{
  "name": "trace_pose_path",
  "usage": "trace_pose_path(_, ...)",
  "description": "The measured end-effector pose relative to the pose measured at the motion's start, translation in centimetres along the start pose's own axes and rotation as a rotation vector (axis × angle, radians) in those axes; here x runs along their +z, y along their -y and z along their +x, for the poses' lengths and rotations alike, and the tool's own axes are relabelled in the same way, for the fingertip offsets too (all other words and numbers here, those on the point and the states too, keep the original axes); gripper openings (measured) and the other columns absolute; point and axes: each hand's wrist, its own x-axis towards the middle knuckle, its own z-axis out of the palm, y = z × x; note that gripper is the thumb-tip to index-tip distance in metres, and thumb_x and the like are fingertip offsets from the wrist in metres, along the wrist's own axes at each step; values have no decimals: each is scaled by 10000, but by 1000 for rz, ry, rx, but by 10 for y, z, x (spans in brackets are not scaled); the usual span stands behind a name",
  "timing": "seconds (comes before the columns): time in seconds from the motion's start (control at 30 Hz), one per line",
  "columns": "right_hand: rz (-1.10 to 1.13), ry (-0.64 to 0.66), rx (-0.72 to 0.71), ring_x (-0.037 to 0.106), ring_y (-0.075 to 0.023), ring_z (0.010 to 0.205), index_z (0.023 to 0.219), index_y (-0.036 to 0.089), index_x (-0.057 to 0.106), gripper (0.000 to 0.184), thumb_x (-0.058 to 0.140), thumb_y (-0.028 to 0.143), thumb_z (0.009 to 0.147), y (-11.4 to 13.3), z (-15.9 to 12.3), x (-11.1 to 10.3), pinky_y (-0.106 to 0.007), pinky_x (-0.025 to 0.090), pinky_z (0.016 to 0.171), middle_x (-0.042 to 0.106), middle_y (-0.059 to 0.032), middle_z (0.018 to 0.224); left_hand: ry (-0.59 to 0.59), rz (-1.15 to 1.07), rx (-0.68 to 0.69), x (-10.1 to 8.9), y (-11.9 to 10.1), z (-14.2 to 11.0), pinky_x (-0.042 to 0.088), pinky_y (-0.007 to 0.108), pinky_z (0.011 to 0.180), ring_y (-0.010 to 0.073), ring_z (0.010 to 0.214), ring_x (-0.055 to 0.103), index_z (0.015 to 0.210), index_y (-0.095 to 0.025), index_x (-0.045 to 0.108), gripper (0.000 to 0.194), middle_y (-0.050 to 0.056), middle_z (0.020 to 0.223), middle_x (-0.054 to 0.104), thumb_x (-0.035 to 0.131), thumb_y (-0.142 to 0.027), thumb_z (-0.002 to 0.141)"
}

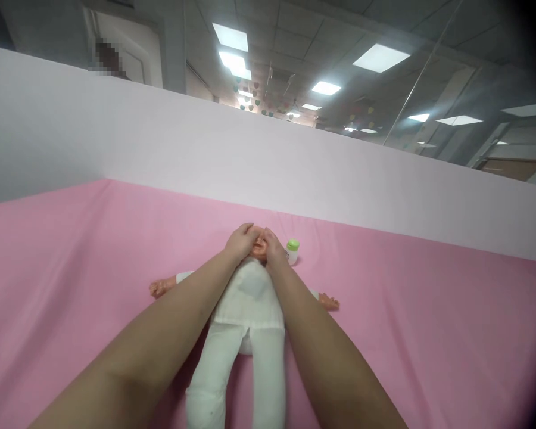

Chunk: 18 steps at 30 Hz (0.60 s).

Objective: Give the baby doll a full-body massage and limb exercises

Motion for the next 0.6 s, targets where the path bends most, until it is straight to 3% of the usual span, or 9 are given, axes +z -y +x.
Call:
trace_pose_path(0.1, 61, 18, 22, 621, -242, 1256, 1333, 240, 609, 632, 729, 489, 765, -13, -6, -1, -393, 528, 1041, 648, -59, 1387, -27, -53, -48, -10, 12, -10, 509, 382, 995, 295, 1159, 664, 1341, -197, 620, 608, 146, 1304, 684, 778, -375, 782)
trace_pose_path(0.2, 98, 42, 32, 666, -254, 1175, 1365, 232, 588, 687, 757, 429, 729, -15, -8, -2, -410, 553, 1007, 670, -70, 1347, -16, -122, -91, -16, 15, -14, 557, 383, 933, 270, 1073, 699, 1450, -192, 533, 680, 162, 1306, 674, 729, -342, 816)
trace_pose_path(0.4, 65, 1, 23, 661, -259, 1160, 1262, 231, 624, 670, 859, 407, 660, -9, -7, -1, -393, 553, 1000, 662, -74, 1313, 4, -157, -85, -17, 19, -10, 571, 376, 910, 264, 1008, 710, 1360, -203, 610, 651, 124, 1177, 715, 802, -337, 752)
trace_pose_path(0.6, 64, -56, 58, 697, -252, 1050, 1176, 242, 635, 646, 914, 409, 617, -7, -7, -2, -399, 583, 935, 694, -55, 1199, 4, -155, -96, -17, 26, -2, 546, 385, 975, 284, 1086, 691, 1276, -229, 679, 554, 98, 1182, 731, 820, -334, 750)
